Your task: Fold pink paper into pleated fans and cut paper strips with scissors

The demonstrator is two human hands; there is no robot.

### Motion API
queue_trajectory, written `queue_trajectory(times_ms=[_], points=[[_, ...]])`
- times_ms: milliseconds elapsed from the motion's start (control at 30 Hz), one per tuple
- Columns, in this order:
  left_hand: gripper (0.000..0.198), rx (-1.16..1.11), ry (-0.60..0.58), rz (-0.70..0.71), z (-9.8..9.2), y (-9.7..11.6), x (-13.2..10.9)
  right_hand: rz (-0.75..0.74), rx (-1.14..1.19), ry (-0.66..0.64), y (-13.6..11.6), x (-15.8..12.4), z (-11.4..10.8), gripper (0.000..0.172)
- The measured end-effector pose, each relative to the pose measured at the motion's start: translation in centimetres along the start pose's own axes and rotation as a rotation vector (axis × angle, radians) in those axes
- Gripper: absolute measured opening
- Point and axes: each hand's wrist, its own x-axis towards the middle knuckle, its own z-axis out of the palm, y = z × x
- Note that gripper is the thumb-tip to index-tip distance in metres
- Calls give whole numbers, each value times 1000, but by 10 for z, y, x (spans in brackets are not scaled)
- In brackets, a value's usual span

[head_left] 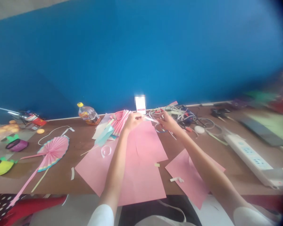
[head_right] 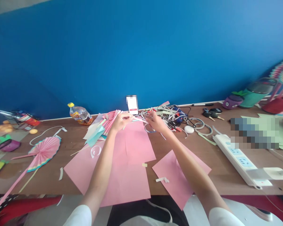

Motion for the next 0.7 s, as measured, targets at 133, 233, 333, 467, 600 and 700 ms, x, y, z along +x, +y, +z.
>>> queue_trajectory(times_ms=[133, 233, 333, 467, 600, 700], points=[[30, 7, 12, -41, -10, -2, -3, -84, 7, -132, -7, -2, -6, 32], [29, 21, 16, -35, -11, -5, -3, -113, 38, -224, -15, -4, -9, 45], [28, 35, 37, 8, -8, -7, -2, -74, 74, -272, -21, -7, -10, 48], [28, 61, 54, 28, -5, -6, -2, 5, 112, -319, -25, -8, -9, 45], [29, 101, 45, -7, -9, -7, -3, 19, 145, -342, -23, -8, -4, 42], [29, 152, 48, -48, -12, -9, -4, 5, 118, -355, -21, -7, 0, 40]])
